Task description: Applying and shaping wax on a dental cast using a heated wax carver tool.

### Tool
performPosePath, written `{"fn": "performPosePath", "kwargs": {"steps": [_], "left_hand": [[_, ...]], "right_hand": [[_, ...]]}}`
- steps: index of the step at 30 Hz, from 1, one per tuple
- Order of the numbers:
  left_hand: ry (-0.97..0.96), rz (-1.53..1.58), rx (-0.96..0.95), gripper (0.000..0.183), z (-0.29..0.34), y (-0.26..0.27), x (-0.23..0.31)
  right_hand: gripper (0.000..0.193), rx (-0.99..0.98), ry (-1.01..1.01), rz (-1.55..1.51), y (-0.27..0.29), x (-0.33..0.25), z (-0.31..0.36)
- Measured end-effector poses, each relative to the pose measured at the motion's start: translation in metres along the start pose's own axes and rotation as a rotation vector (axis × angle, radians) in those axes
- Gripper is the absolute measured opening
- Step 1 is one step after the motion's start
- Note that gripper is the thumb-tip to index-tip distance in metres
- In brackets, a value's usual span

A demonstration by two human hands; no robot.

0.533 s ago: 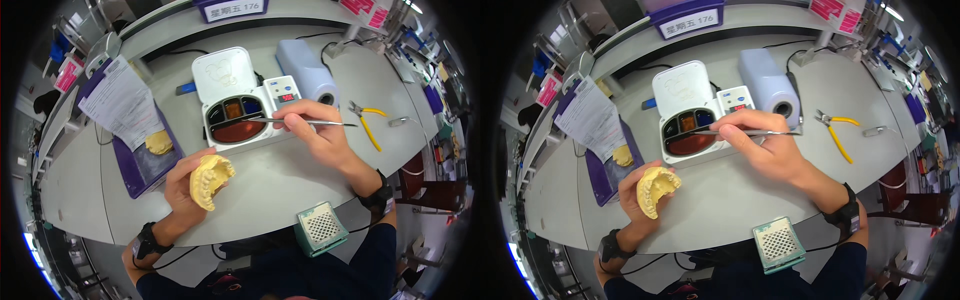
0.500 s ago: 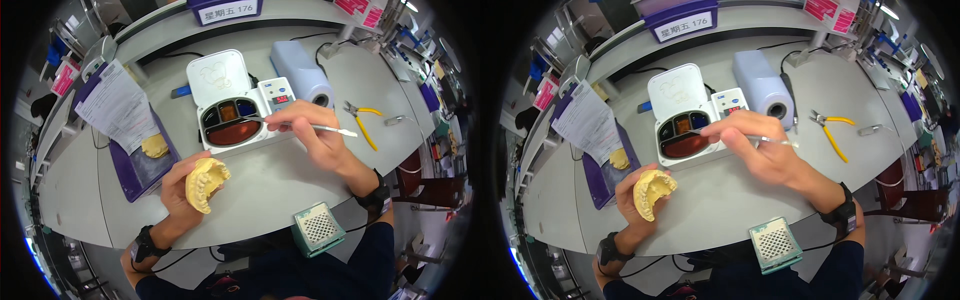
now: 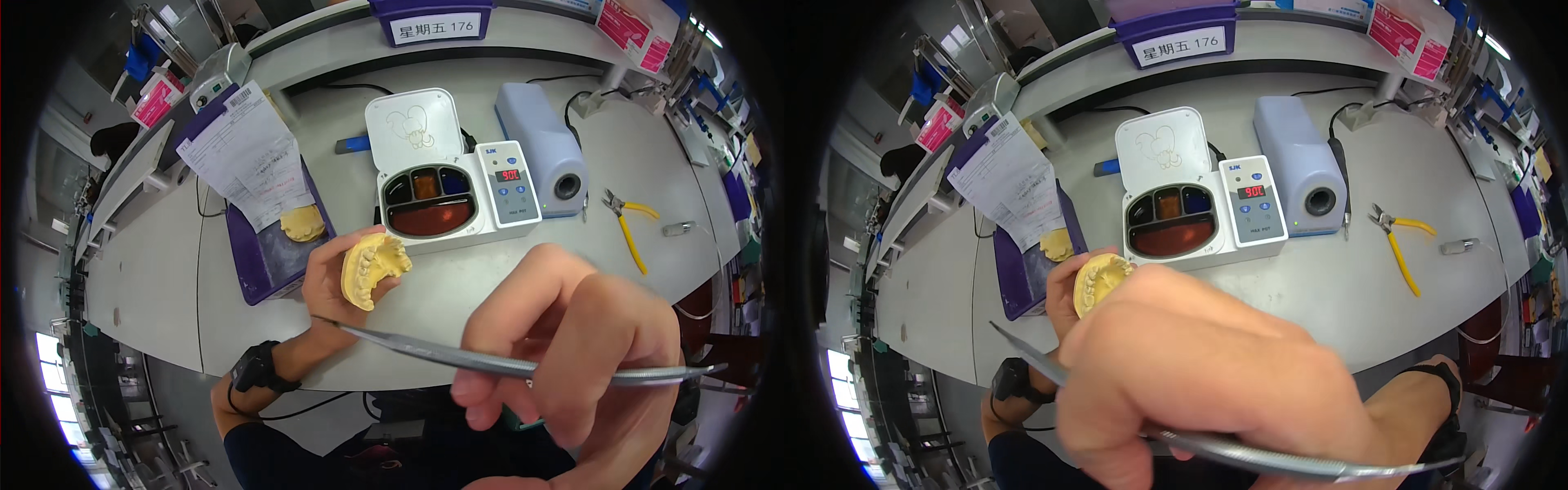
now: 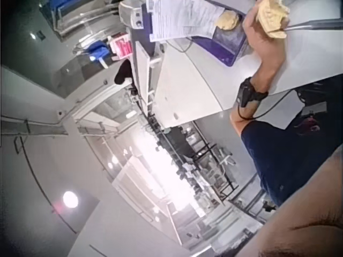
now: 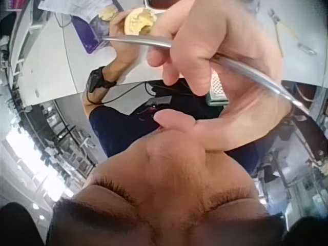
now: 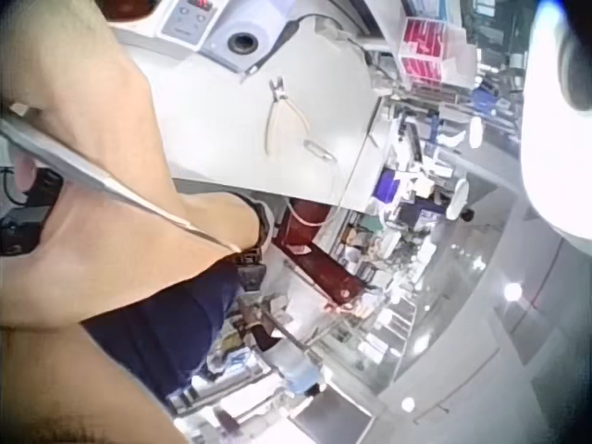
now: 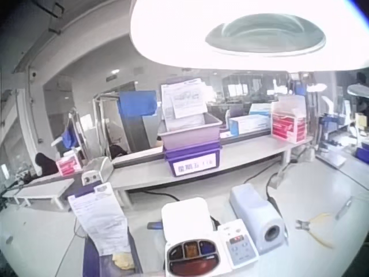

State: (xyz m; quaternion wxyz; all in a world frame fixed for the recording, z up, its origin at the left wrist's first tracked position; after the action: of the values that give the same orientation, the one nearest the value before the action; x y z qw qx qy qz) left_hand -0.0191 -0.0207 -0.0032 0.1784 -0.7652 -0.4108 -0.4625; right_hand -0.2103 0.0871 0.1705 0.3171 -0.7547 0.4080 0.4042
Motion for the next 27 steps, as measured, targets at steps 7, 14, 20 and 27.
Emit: {"fn": "performPosePath", "kwargs": {"steps": [7, 14, 20, 27], "left_hand": [[0.385, 0.208, 0.103, 0.064, 0.028, 0.020, -0.032], [-0.041, -0.063, -0.083, 0.063, 0.001, 0.004, 0.000], [-0.101, -0.076, -0.117, 0.061, -0.001, 0.004, 0.013], [-0.086, -0.037, -0.131, 0.063, -0.002, 0.001, 0.004]], "right_hand": [[0.045, -0.254, 0.120, -0.064, 0.011, 0.013, -0.019], [0.057, 0.122, -0.226, 0.217, 0.001, -0.010, 0.012], [0.040, 0.041, 0.146, 1.125, 0.086, 0.018, 0.054], [0.047, 0.200, 0.165, 1.353, 0.163, 0.064, 0.106]]}}
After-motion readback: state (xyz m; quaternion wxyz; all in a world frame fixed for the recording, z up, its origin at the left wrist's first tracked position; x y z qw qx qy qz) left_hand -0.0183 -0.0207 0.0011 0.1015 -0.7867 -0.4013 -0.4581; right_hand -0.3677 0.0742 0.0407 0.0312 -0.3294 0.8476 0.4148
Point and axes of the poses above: each hand's wrist, its own z-axis away from the middle knuckle, its own y-axis out of the back of the hand, x = y × z, the point moved 2 cm from there along -z, towards the middle knuckle, and after that the axes turned 15 degrees about -x, right-handed, at the moved point
